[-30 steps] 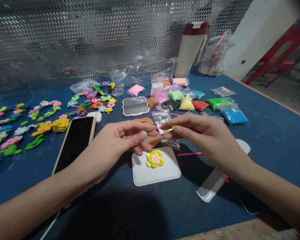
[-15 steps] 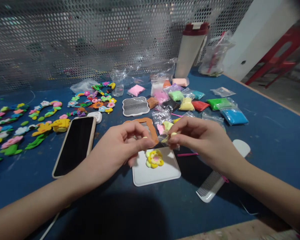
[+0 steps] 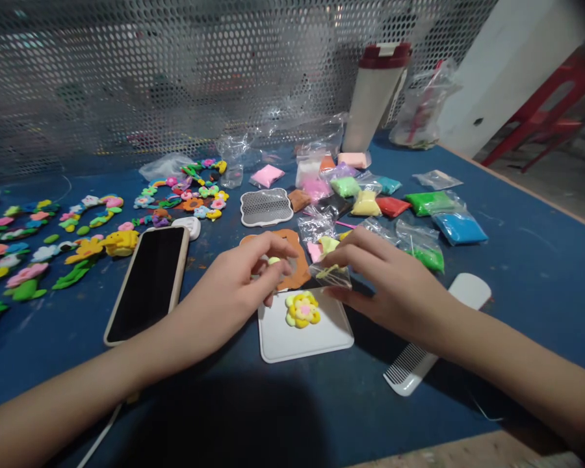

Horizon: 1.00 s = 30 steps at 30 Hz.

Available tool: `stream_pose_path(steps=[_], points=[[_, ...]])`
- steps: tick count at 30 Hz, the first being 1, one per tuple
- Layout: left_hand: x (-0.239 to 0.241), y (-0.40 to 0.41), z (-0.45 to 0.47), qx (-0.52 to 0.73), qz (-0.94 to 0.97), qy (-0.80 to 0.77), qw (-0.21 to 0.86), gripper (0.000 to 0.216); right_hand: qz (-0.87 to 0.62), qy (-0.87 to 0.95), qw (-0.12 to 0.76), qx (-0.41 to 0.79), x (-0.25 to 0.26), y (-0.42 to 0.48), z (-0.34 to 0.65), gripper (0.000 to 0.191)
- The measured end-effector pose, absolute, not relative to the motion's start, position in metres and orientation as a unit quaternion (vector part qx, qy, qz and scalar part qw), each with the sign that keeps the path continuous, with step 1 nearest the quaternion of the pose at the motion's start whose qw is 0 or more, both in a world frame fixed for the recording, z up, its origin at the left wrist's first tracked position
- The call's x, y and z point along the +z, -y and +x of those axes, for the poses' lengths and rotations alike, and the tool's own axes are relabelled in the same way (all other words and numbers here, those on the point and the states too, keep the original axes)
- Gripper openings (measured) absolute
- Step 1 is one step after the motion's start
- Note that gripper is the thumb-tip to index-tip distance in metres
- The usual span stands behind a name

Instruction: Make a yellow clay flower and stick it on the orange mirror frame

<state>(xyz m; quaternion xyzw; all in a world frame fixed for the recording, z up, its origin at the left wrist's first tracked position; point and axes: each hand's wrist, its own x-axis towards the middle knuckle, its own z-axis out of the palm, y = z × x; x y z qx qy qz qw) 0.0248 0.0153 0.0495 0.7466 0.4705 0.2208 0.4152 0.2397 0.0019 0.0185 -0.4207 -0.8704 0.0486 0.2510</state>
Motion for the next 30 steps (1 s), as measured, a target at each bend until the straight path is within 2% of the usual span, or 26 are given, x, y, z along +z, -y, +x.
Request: stream_pose_path(steps=[2,5,9,14,19,23,27,30], points=[[0.050,-0.016,0.026,0.201,0.760,-0.478,0.392,0.019,-0.418,0.875,0.240,0.037,0.015,-0.001,0.237,0.016],[0.049,-0.018,0.028,0.192,0.806,-0.463,0.316,0.026,-0.463,0.838,0.283,0.048,0.016,-0.002,0.235,0.018],[0.045,-0.025,0.033,0.153,0.871,-0.427,0.188,0.017,-0.509,0.803,0.300,0.075,0.016,-0.008,0.233,0.016],[0.042,-0.035,0.046,0.117,0.895,-0.410,0.131,0.017,-0.495,0.814,0.292,0.088,0.016,-0.011,0.231,0.007],[0.043,-0.036,0.059,0.124,0.905,-0.400,0.077,0.025,-0.518,0.762,0.344,0.181,0.019,-0.004,0.231,0.004],[0.039,-0.032,0.065,0.132,0.910,-0.387,-0.063,0.027,-0.529,0.728,0.362,0.243,0.018,0.001,0.231,0.009],[0.035,-0.028,0.067,0.139,0.918,-0.323,-0.185,0.029,-0.517,0.769,0.345,0.150,0.017,-0.001,0.232,0.011],[0.034,-0.027,0.065,0.150,0.917,-0.297,-0.219,0.029,-0.486,0.808,0.329,0.050,0.018,-0.002,0.235,0.016]])
